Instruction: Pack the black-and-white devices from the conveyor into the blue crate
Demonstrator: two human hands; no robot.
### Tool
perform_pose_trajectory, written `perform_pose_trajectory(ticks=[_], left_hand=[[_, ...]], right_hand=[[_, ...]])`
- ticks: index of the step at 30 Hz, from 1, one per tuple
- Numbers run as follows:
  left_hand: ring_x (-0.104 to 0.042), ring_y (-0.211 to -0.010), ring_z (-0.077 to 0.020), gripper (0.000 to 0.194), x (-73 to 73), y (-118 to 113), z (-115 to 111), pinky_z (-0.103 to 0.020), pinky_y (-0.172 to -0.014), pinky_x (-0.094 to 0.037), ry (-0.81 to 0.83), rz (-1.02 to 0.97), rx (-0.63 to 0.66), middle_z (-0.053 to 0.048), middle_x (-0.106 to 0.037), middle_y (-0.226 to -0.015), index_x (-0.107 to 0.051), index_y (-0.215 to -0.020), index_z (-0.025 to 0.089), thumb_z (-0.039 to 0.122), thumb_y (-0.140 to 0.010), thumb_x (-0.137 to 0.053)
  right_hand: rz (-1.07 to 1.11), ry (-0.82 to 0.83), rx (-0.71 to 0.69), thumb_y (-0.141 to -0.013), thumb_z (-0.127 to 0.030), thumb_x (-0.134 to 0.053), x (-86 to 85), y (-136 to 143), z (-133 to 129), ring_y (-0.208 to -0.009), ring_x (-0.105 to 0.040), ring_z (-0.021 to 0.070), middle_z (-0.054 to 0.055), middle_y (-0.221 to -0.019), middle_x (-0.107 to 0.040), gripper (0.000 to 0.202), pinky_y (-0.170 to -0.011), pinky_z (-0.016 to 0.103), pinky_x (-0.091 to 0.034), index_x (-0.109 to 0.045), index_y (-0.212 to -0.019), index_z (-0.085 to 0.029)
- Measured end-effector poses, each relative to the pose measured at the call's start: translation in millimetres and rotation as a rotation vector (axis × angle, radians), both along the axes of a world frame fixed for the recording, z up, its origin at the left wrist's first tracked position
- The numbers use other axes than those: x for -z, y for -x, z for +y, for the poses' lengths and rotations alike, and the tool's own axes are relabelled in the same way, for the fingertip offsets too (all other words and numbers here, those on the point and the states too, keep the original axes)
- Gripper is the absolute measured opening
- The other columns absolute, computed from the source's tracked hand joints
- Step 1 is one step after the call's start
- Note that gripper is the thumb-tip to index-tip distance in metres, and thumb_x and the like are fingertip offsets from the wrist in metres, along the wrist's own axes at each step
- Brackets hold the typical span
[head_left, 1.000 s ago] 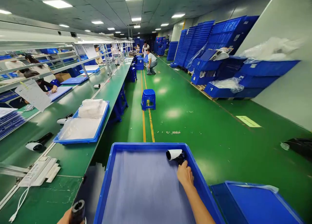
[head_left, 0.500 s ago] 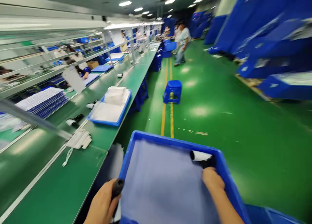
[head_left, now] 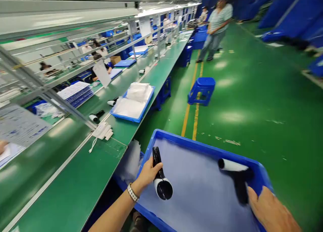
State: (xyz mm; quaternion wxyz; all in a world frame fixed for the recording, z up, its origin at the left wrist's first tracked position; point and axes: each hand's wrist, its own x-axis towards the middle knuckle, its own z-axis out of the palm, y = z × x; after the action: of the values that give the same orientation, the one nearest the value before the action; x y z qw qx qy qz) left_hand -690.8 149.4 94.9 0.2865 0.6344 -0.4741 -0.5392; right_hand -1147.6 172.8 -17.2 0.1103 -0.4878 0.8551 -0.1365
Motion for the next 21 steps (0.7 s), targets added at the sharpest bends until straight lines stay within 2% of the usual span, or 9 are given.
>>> perform_pose_trajectory(ticks=[3, 5, 7, 9, 12, 14, 16, 19, 21], left_hand=[[-0.061, -0.090, -0.0182, 0.032, 27.4, 52.0, -22.1, -0.027, -0.079, -0.048, -0.098, -0.075, 0.100, -0.006, -0.067, -0.097, -0.058, -0.104, 0.016, 0.044, -0.090, -0.063], [-0.063, -0.094, -0.0204, 0.031, 38.3, 90.4, -34.9, -0.029, -0.081, -0.047, -0.118, -0.157, 0.165, -0.009, -0.069, -0.101, -0.059, -0.103, 0.015, 0.043, -0.089, -0.064], [-0.064, -0.100, -0.0236, 0.029, 44.4, 129.1, -46.9, -0.031, -0.086, -0.047, -0.120, -0.259, 0.218, -0.013, -0.070, -0.108, -0.061, -0.104, 0.015, 0.039, -0.088, -0.065], [-0.065, -0.107, -0.0261, 0.030, 46.9, 166.6, -58.2, -0.032, -0.091, -0.046, -0.115, -0.348, 0.265, -0.015, -0.071, -0.113, -0.062, -0.108, 0.014, 0.035, -0.086, -0.066], [-0.066, -0.112, -0.0296, 0.035, 47.7, 216.3, -72.9, -0.035, -0.093, -0.046, -0.117, -0.438, 0.328, -0.019, -0.071, -0.119, -0.061, -0.114, 0.013, 0.032, -0.085, -0.066], [-0.065, -0.116, -0.0320, 0.039, 48.9, 242.8, -79.9, -0.037, -0.094, -0.046, -0.124, -0.477, 0.358, -0.023, -0.070, -0.123, -0.060, -0.119, 0.011, 0.031, -0.086, -0.064], [-0.064, -0.119, -0.0333, 0.043, 52.2, 263.2, -84.1, -0.038, -0.095, -0.046, -0.137, -0.508, 0.381, -0.025, -0.068, -0.126, -0.058, -0.123, 0.009, 0.031, -0.087, -0.063], [-0.064, -0.120, -0.0322, 0.044, 59.7, 282.8, -85.6, -0.037, -0.095, -0.046, -0.161, -0.539, 0.415, -0.026, -0.067, -0.128, -0.058, -0.123, 0.008, 0.030, -0.086, -0.066], [-0.064, -0.117, -0.0296, 0.040, 64.6, 289.4, -85.2, -0.036, -0.094, -0.047, -0.173, -0.537, 0.438, -0.024, -0.068, -0.126, -0.060, -0.119, 0.010, 0.031, -0.086, -0.069]], right_hand=[[0.027, 0.057, -0.061, -0.086, -0.069, -0.023, -34.2, 5.8, 42.5, -0.103, -0.067, 0.0463, 0.036, -0.116, -0.066, 0.092, -0.093, 0.062, -0.053, -0.058, -0.134, 0.000], [0.065, 0.142, -0.046, -0.089, -0.067, -0.024, -40.7, 9.6, 75.2, -0.108, -0.066, 0.0442, 0.032, -0.117, -0.068, 0.086, -0.096, 0.059, -0.053, -0.059, -0.131, -0.001], [0.096, 0.209, -0.002, -0.091, -0.066, -0.024, -34.1, 10.9, 108.8, -0.107, -0.067, 0.0429, 0.028, -0.113, -0.070, 0.081, -0.095, 0.059, -0.054, -0.061, -0.128, -0.004], [0.093, 0.263, 0.031, -0.093, -0.065, -0.025, -20.3, 8.6, 138.5, -0.106, -0.067, 0.0420, 0.025, -0.110, -0.071, 0.076, -0.092, 0.059, -0.056, -0.063, -0.125, -0.008], [0.058, 0.319, 0.036, -0.096, -0.066, -0.028, -2.4, -3.8, 165.1, -0.104, -0.068, 0.0409, 0.022, -0.109, -0.072, 0.069, -0.087, 0.058, -0.058, -0.063, -0.124, -0.013], [0.031, 0.370, 0.002, -0.099, -0.064, -0.030, 0.5, -20.0, 166.2, -0.104, -0.068, 0.0388, 0.020, -0.112, -0.072, 0.065, -0.088, 0.056, -0.059, -0.062, -0.127, -0.015], [-0.004, 0.435, -0.051, -0.102, -0.061, -0.032, -3.5, -41.8, 153.3, -0.110, -0.067, 0.0361, 0.019, -0.120, -0.070, 0.062, -0.093, 0.053, -0.058, -0.057, -0.136, -0.015], [-0.071, 0.504, -0.109, -0.104, -0.061, -0.037, -11.1, -72.8, 116.4, -0.126, -0.060, 0.0337, 0.019, -0.140, -0.061, 0.064, -0.103, 0.050, -0.055, -0.047, -0.148, -0.015], [-0.137, 0.529, -0.104, -0.105, -0.062, -0.037, -9.6, -83.6, 90.9, -0.127, -0.060, 0.0322, 0.019, -0.141, -0.061, 0.063, -0.101, 0.047, -0.056, -0.050, -0.146, -0.015]])
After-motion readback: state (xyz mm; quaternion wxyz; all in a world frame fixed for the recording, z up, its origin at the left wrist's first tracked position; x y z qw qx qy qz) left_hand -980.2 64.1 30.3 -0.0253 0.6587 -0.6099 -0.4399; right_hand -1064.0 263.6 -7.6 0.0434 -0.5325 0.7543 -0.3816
